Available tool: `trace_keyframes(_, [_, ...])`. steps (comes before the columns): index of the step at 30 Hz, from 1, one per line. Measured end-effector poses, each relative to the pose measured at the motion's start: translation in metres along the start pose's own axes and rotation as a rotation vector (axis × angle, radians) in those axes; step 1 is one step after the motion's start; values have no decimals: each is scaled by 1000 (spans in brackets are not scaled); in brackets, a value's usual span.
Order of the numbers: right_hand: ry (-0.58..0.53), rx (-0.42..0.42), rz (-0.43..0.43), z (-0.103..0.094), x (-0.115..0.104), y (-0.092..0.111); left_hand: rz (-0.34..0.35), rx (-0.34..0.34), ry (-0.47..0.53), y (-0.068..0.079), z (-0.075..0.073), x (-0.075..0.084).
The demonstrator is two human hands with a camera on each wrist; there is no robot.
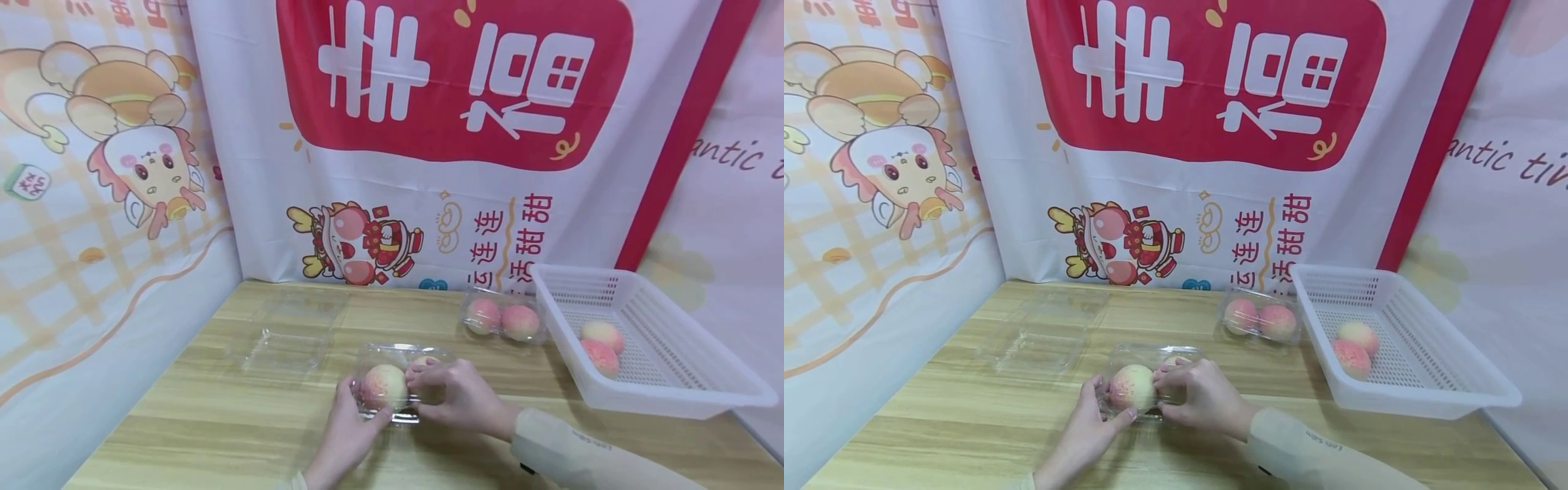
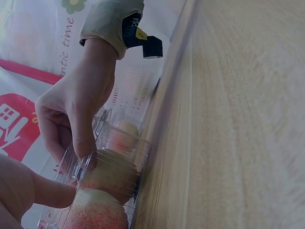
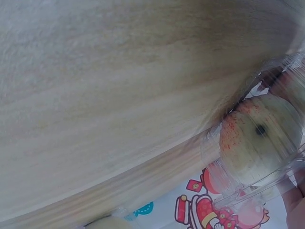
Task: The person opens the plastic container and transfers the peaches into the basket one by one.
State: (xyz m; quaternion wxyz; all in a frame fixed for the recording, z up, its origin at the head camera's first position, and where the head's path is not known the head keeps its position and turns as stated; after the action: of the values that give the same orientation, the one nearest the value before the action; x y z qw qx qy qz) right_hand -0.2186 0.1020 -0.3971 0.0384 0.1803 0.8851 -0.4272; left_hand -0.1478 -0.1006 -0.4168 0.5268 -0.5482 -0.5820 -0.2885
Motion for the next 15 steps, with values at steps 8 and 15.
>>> trace_keyframes(8, [24, 3, -42, 1, 0, 0, -13, -5, -5, 0, 1, 0])
trace_keyframes(15, [-11, -8, -25, 2, 2, -2, -16, 11, -23, -1, 0, 0])
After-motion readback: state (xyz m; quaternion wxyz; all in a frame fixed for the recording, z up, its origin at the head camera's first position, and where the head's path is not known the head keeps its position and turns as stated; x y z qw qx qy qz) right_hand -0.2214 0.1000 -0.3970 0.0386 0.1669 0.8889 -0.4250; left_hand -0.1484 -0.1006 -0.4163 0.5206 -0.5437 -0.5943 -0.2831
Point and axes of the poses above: each hand's wrist, its own y-axis away from the middle knuckle, its own z-axis out of the palm, x = y × z, the point moved 1 cm from there along -y, towards the middle knuckle, and after that the axes turned 10 degrees about x, right-handed, at the moved point
